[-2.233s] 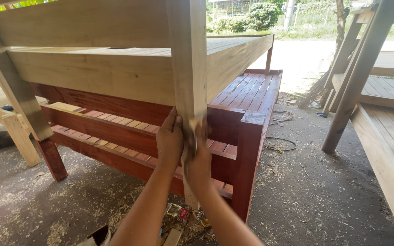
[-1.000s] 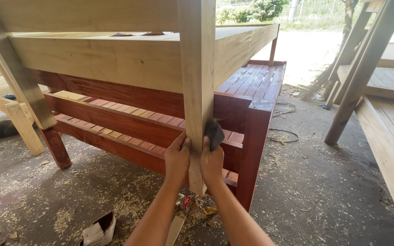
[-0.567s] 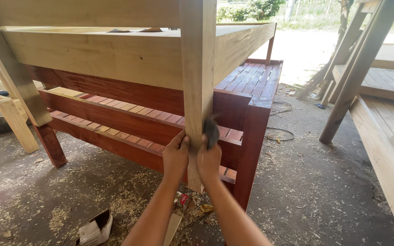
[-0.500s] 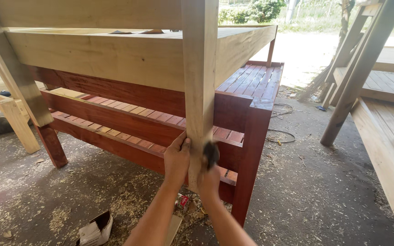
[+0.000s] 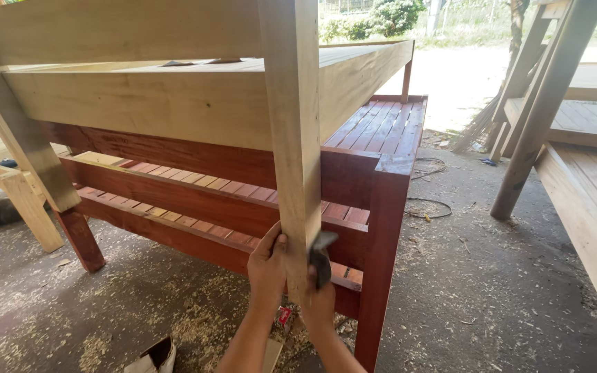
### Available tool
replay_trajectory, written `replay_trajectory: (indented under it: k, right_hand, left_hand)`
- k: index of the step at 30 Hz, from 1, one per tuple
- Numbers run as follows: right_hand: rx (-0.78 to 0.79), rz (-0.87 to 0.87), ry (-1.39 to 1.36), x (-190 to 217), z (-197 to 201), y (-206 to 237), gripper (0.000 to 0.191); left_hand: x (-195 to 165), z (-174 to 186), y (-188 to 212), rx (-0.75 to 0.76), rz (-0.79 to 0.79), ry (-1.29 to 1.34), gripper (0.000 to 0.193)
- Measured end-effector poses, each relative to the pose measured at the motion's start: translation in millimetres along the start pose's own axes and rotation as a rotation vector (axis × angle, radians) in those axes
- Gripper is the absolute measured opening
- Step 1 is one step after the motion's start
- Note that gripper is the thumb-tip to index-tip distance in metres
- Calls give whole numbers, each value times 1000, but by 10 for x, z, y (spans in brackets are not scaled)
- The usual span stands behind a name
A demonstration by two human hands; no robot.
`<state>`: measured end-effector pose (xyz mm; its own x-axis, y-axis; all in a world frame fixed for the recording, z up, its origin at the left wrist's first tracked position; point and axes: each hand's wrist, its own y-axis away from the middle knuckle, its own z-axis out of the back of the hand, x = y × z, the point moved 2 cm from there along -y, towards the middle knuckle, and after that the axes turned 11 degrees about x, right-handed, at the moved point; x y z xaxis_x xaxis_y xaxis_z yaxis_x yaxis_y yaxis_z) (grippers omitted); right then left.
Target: The person sands the wooden post and headboard of a bed frame by hand, holding sandpaper against the wood and rubbing along its edges and surfaces. They work around the post, sanding different sides and lower sections, then move to sand the top rail of the headboard.
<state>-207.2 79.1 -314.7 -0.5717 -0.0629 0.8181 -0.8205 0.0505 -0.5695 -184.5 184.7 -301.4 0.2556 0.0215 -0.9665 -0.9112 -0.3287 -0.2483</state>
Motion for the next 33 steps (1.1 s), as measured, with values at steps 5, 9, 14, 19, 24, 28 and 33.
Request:
replay_trajectory:
  k: [5, 9, 14, 19, 24, 28, 33]
  right_hand:
    - [42, -682, -162, -314, 5, 97, 53]
    - [92, -539, 20, -306, 35, -8, 61]
    - [28, -555, 63, -245, 113, 133, 58]
    - [29, -552, -123, -95, 62, 173, 52]
    - [141, -550, 98, -93, 11, 253, 51]
    - [37, -733, -68, -192, 28, 306, 44]
    - [-13, -528, -189, -87, 21, 50, 34]
  left_hand:
    - [51, -22, 48, 7, 18, 60, 37]
    - [21, -5, 56, -9, 2, -25, 36]
    - [3, 6, 67, -3, -17, -78, 35]
    - [2, -11, 78, -25, -20, -65, 35]
    - [-27, -8, 122, -14, -36, -26, 35]
    - [-52, 33, 193, 14, 50, 0, 35]
    - [-105, 73, 227, 7, -8, -14, 33]
